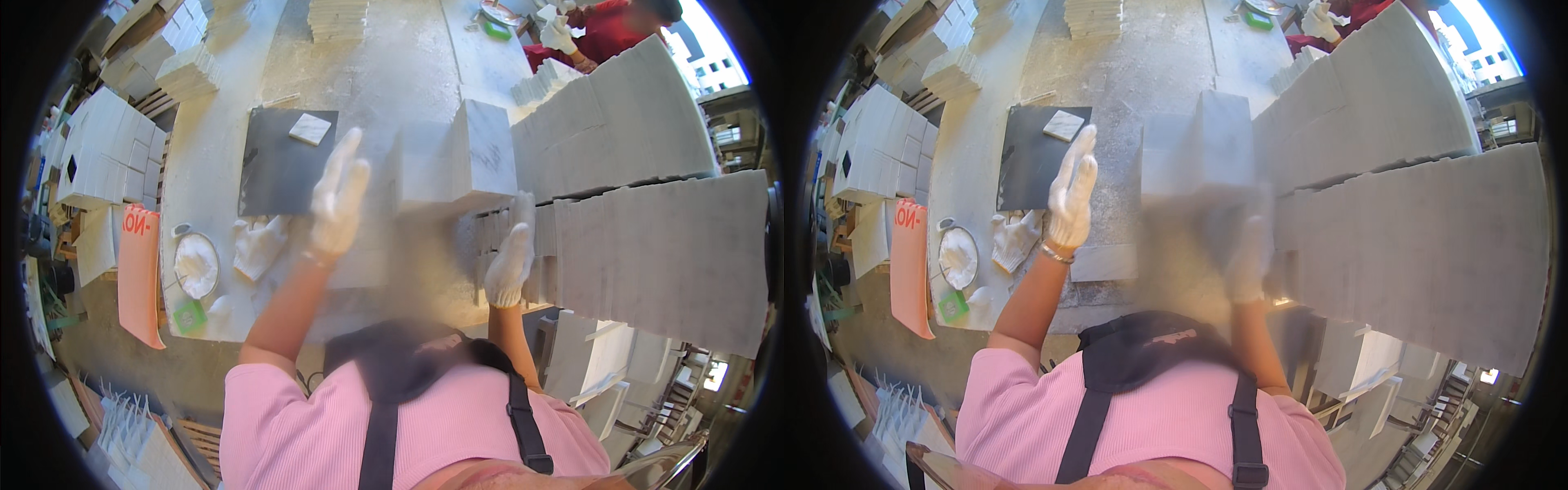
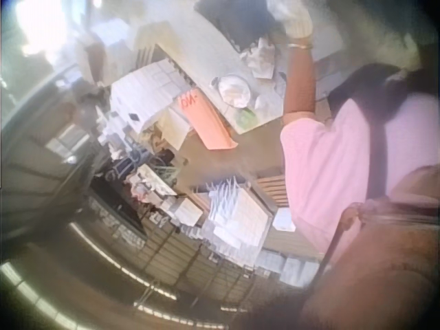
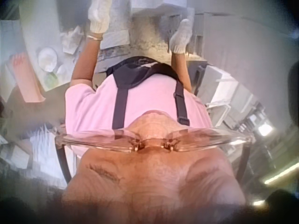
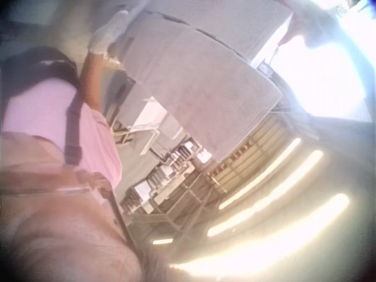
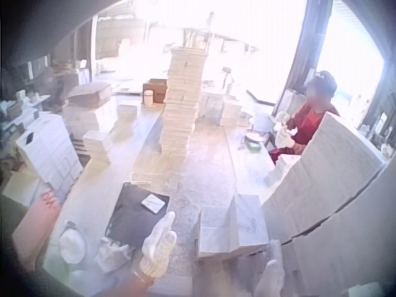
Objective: The person repeatedly rubs the edges of rectangular stone tiles with a small abrasive block to smooth them. They then use a metal scraper to remove excess material from the tile edges. The person handles multiple tiles one at a time and places them on a workbench.
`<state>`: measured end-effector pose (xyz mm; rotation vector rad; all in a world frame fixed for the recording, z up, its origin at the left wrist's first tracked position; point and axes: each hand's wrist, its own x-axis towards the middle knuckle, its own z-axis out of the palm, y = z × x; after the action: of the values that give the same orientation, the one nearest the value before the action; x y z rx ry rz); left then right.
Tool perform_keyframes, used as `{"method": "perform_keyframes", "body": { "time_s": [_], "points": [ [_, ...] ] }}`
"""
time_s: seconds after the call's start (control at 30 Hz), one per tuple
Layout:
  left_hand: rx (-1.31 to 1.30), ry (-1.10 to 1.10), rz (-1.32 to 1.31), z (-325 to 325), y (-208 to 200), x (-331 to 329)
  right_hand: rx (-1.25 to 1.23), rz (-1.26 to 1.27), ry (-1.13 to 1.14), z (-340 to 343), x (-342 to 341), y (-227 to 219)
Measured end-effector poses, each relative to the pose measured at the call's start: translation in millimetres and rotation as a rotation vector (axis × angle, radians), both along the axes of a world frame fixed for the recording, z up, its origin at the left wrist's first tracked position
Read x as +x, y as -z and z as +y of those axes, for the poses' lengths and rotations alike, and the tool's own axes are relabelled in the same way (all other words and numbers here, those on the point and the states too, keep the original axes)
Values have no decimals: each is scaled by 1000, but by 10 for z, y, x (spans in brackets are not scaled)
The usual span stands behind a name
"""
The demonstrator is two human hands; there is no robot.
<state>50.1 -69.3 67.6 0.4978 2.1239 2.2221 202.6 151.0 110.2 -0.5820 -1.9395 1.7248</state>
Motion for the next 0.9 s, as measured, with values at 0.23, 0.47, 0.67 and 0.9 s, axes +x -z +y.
{"method": "perform_keyframes", "body": {
  "time_s": [0.23, 0.47, 0.67, 0.9],
  "points": [
    [-1136, 347, 276, -899, 609, 953, 289, -186, -205, -42, 700, 200],
    [-1121, 332, 529, -950, 1077, 989, 182, -212, -343, -81, 686, 259],
    [-1279, 480, 413, -891, 938, 791, 104, -203, -364, -136, 748, 299],
    [-1048, 510, 692, -969, -177, 649, 194, -183, -348, -27, 866, 281]
  ]
}}
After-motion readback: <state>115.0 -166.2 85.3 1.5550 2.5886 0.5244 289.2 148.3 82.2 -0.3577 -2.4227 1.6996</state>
